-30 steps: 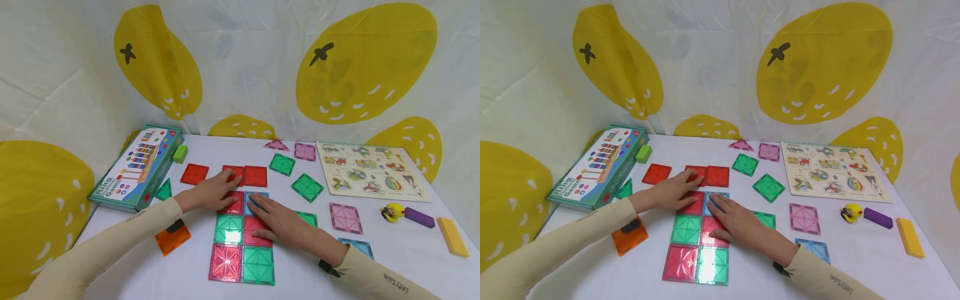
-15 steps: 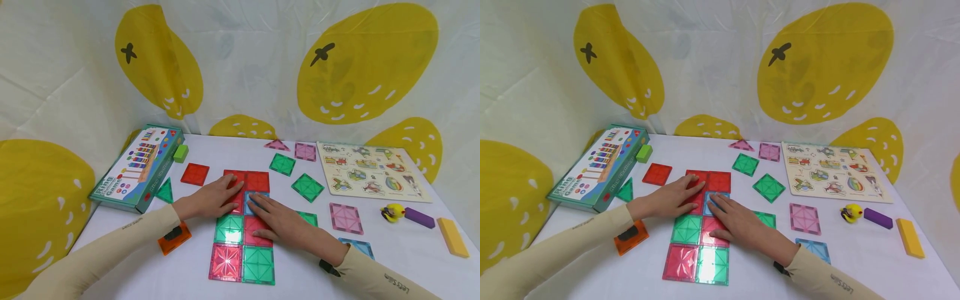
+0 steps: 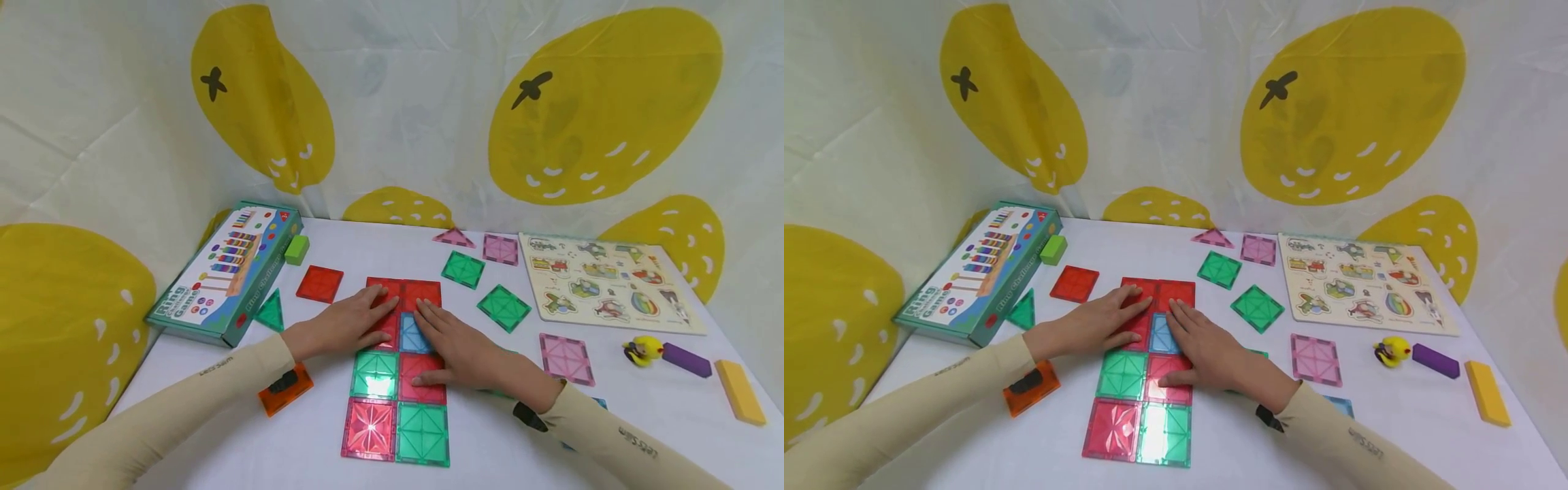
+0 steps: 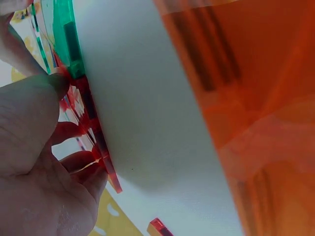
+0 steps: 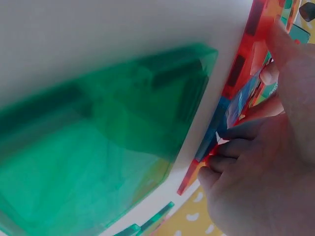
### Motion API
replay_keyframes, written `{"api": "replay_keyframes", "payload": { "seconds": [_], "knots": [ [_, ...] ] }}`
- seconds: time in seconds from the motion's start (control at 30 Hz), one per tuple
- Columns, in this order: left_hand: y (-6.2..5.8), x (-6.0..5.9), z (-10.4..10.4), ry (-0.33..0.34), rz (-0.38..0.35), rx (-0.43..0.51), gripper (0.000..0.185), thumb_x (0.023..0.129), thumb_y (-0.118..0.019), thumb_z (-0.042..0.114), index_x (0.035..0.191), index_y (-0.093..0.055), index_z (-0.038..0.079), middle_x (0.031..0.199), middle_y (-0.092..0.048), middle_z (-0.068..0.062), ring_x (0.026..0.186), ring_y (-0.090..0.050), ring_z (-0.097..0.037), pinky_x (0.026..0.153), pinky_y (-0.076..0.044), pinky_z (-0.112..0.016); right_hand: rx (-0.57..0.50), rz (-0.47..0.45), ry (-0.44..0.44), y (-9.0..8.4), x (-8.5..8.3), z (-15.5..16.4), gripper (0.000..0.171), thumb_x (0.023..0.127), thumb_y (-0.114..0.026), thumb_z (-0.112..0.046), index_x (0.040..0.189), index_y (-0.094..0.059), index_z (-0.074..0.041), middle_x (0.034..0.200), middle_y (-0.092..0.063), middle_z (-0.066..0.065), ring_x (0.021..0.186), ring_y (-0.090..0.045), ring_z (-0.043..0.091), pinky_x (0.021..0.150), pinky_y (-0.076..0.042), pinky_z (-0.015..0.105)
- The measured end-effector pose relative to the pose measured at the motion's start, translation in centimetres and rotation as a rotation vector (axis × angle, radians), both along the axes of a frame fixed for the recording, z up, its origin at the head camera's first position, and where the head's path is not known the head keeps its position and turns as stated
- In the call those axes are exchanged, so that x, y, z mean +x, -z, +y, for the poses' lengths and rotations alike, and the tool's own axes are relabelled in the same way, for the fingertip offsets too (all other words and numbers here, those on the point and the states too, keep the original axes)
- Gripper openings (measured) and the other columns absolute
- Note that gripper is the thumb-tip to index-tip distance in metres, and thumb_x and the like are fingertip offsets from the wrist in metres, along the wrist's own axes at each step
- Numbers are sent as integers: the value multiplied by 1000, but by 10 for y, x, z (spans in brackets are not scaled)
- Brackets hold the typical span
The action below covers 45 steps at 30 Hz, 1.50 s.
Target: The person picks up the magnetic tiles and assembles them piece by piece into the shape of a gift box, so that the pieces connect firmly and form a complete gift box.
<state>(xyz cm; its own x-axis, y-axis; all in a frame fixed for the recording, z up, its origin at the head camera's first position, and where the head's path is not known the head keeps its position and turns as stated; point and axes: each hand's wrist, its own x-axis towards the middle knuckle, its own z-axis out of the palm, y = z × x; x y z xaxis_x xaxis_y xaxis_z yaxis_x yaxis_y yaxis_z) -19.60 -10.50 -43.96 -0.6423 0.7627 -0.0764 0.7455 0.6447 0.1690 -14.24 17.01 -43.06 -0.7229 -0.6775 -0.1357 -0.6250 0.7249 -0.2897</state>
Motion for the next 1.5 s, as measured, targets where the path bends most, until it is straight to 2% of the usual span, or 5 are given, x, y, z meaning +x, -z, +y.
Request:
{"api": "replay_keyframes", "payload": {
  "seconds": [0.27,0.63,1.0,1.23,1.5],
  "knots": [
    [2,1,-3,-14,28,2,82,102,-64,54,165,-36,10,159,-38,-21,143,-45,-34,108,-50,-41,-48,-80,-22,0,-5,-1,116,89,-75,-66,168,-20,-3,175,-11,16,159,-13,36,109,-48,51],
    [4,2,-1,-16,-13,17,82,104,-61,54,167,-32,11,164,-32,-20,148,-38,-34,111,-48,-41,-53,-30,-13,-5,-13,-7,115,89,-75,-67,166,-23,1,174,-16,19,159,-13,39,112,-45,53],
    [5,-1,-1,-1,-34,42,79,107,-59,50,164,-34,1,165,-31,-20,149,-36,-32,117,-40,-39,-14,-27,-28,2,-29,-12,115,89,-71,-71,166,-23,0,174,-14,20,159,-12,40,118,-36,55],
    [-7,-2,-10,-50,-126,120,74,104,-67,46,161,-44,6,163,-37,-13,146,-39,-27,111,-47,-38,16,-11,-32,2,-27,-11,115,90,-68,-73,167,-21,-1,174,-12,19,159,-11,40,118,-37,54],
    [-23,8,-49,-142,-71,185,61,102,-73,34,153,-56,6,158,-45,-11,144,-43,-30,107,-51,-46,-8,6,-16,9,-24,-11,116,89,-67,-75,168,-19,-4,175,-11,16,159,-11,38,111,-46,53]
  ]
}}
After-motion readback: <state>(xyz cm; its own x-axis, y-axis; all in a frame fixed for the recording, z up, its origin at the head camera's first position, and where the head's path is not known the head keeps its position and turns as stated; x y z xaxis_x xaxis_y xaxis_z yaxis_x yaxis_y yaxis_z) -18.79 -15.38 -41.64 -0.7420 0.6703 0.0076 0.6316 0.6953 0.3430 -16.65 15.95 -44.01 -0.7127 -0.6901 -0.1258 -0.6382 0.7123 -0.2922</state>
